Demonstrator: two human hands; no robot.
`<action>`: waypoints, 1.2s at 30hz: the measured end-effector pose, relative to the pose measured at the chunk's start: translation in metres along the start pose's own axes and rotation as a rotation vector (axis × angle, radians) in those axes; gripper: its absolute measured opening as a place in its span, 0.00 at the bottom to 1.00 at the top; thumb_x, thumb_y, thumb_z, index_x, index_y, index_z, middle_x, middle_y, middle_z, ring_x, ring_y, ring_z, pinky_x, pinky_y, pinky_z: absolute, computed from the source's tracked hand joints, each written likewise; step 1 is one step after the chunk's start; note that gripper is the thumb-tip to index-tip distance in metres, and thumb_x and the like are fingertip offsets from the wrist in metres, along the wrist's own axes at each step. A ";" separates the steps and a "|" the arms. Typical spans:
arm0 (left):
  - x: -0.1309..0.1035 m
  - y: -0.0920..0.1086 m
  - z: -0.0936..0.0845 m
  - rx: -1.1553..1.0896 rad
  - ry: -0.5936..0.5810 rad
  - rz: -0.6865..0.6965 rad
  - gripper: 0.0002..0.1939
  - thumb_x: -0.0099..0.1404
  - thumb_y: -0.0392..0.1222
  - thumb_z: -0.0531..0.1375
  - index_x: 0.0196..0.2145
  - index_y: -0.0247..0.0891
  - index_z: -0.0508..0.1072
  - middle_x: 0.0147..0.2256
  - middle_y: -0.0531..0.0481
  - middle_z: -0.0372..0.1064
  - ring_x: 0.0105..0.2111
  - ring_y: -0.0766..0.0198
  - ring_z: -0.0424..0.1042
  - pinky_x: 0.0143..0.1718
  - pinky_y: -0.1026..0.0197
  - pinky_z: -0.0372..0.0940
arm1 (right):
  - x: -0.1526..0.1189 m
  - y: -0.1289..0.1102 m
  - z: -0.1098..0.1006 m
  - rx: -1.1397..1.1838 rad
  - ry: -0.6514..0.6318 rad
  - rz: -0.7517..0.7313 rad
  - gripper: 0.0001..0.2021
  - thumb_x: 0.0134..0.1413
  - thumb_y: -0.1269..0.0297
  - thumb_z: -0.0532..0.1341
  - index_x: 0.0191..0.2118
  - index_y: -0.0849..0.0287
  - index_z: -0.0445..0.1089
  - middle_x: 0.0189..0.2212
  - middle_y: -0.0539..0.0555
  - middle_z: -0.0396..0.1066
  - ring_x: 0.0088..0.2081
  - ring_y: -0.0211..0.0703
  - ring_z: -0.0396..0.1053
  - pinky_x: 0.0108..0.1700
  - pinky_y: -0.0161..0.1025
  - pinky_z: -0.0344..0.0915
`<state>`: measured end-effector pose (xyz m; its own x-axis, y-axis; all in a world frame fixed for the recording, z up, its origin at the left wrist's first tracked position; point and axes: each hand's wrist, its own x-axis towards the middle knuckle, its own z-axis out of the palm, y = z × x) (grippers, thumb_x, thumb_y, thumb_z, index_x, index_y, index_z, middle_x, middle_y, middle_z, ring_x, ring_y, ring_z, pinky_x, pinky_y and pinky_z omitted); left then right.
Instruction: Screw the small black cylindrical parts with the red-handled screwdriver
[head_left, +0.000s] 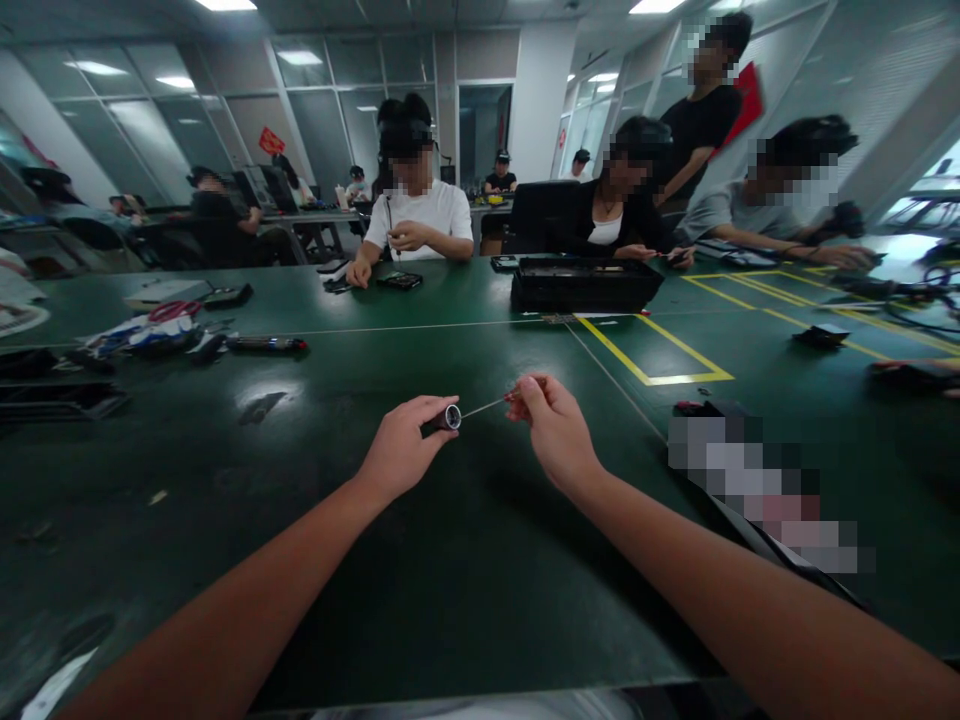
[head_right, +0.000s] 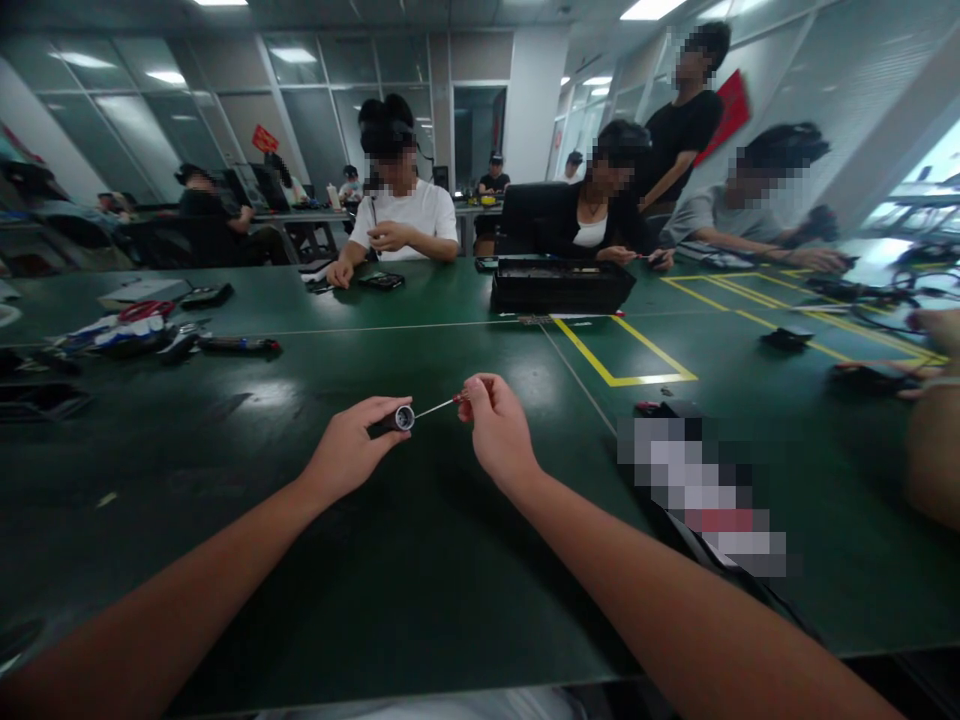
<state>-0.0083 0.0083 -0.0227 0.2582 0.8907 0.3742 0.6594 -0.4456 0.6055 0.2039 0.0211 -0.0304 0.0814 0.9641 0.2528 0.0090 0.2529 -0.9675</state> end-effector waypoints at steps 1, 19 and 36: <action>0.000 0.000 0.000 -0.003 0.005 0.001 0.22 0.62 0.33 0.65 0.54 0.43 0.75 0.52 0.48 0.74 0.52 0.56 0.73 0.57 0.51 0.66 | -0.001 -0.002 0.000 -0.034 -0.013 -0.022 0.13 0.65 0.51 0.56 0.40 0.55 0.68 0.32 0.51 0.71 0.33 0.41 0.69 0.39 0.42 0.68; -0.001 0.000 0.002 -0.045 0.035 -0.030 0.22 0.62 0.36 0.66 0.54 0.43 0.75 0.52 0.47 0.75 0.53 0.55 0.72 0.59 0.49 0.64 | -0.009 -0.022 -0.002 -0.324 -0.004 -0.157 0.16 0.63 0.48 0.59 0.36 0.56 0.72 0.25 0.50 0.74 0.27 0.41 0.71 0.33 0.40 0.65; -0.002 -0.007 0.000 -0.005 0.027 -0.017 0.23 0.61 0.35 0.67 0.54 0.43 0.76 0.51 0.48 0.75 0.52 0.55 0.73 0.57 0.48 0.65 | -0.011 -0.027 -0.005 -0.649 -0.044 -0.314 0.21 0.61 0.45 0.60 0.25 0.55 0.71 0.17 0.47 0.66 0.19 0.37 0.61 0.24 0.37 0.54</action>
<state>-0.0140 0.0093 -0.0277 0.2276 0.8955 0.3824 0.6603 -0.4305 0.6153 0.2073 0.0030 -0.0068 -0.0621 0.8597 0.5070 0.6165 0.4326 -0.6579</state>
